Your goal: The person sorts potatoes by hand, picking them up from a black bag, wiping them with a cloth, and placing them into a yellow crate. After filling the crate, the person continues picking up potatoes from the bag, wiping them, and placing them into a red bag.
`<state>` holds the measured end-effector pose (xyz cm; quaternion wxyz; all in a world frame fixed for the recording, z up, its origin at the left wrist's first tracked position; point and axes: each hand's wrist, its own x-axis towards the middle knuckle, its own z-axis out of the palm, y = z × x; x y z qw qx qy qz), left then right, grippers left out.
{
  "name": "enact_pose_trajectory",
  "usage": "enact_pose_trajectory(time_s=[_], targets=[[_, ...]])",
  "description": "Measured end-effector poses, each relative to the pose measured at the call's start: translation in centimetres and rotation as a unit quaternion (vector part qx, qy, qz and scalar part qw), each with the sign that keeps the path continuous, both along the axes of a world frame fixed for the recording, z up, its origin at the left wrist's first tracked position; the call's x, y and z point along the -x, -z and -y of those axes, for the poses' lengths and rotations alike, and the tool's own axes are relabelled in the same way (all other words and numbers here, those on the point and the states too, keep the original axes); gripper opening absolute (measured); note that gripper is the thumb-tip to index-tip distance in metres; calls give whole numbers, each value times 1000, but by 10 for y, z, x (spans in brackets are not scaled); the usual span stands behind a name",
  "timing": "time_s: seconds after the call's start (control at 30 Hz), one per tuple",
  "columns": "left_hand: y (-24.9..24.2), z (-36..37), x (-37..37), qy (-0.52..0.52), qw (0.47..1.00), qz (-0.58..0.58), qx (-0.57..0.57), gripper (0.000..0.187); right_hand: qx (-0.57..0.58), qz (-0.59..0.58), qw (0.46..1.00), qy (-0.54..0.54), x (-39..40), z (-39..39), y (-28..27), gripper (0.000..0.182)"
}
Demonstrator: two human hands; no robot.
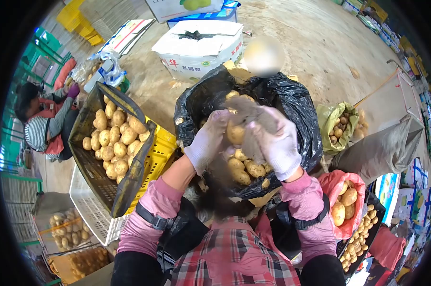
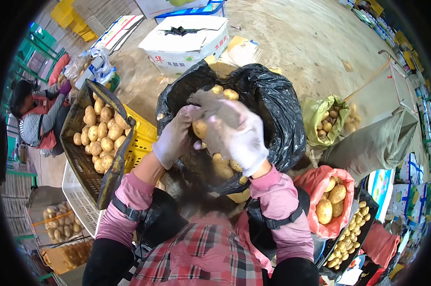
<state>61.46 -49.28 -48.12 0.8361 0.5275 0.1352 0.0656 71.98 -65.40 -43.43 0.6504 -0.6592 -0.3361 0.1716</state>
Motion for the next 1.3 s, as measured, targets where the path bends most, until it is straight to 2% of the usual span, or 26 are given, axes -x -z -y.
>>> enact_pose_trajectory(time_s=[0.03,0.07,0.1,0.27,0.33,0.37,0.43,0.47,0.5,0.6,0.63,0.7,0.73,0.77,0.8,0.83,0.87,0.93,1.0,1.07,1.13,1.17,1.2,1.23,1.27,1.3], targets=[[-3,-2,1,29,999,2,35,44,0,-46,999,16,-4,1,-2,38],[-5,3,-2,-28,996,-32,73,48,-53,-55,997,30,-9,-1,3,32],[-9,5,-2,-22,994,-33,99,49,-103,-102,989,33,-12,0,3,26],[-30,7,5,25,979,1,200,53,-188,-318,929,-24,-11,-5,-3,34],[-16,3,3,30,975,22,220,49,-96,-256,961,-44,-4,-4,-10,40],[-12,1,0,33,972,34,228,47,-48,-101,991,-66,0,-8,3,45],[-31,21,-10,-51,976,45,208,45,25,227,973,-36,8,-16,30,55],[-2,15,-2,-78,982,59,163,40,28,242,968,-64,8,-21,22,52],[-6,15,2,-81,978,58,182,40,33,257,962,-90,5,-24,13,50],[-29,9,1,-82,969,68,223,41,-57,-78,992,-78,-6,-26,13,40],[-29,5,3,-38,964,75,254,43,-72,-102,991,-38,-17,-25,20,31],[-32,0,3,65,942,85,319,47,-134,-277,949,-68,-19,-17,15,34],[-39,3,5,35,956,49,286,52,-149,-299,937,-100,-16,-11,5,40],[-32,-4,10,21,959,15,282,58,-206,-232,943,-117,-17,-15,21,48],[-26,-15,13,106,931,47,345,59,-267,-167,940,-132,-18,-20,38,56],[-34,16,18,-163,985,-13,57,63,-337,-185,906,-180,-14,-12,41,58],[-26,-19,22,82,949,2,304,59,-186,28,973,-137,-20,-18,59,65],[-54,5,19,17,962,-29,269,61,-148,-258,947,-122,11,-13,18,68],[-45,8,13,-14,977,-47,209,57,37,7,994,-103,22,-25,40,68],[-42,-2,11,-49,973,-67,216,51,105,159,979,-71,19,-25,35,67],[-42,-6,7,-121,967,-79,212,51,52,207,977,-25,16,-20,26,64],[-41,-7,6,-149,966,-64,201,51,75,281,957,28,14,-15,21,63],[-39,-12,8,-104,969,-32,222,47,98,347,929,81,14,-12,16,62],[-29,-16,10,-134,990,29,-22,44,122,408,895,133,17,-11,12,61],[-10,-18,12,-155,948,93,-263,41,169,375,908,81,22,-13,8,62],[-2,-17,11,-163,958,97,-215,36,132,418,895,84,25,-12,9,60]])
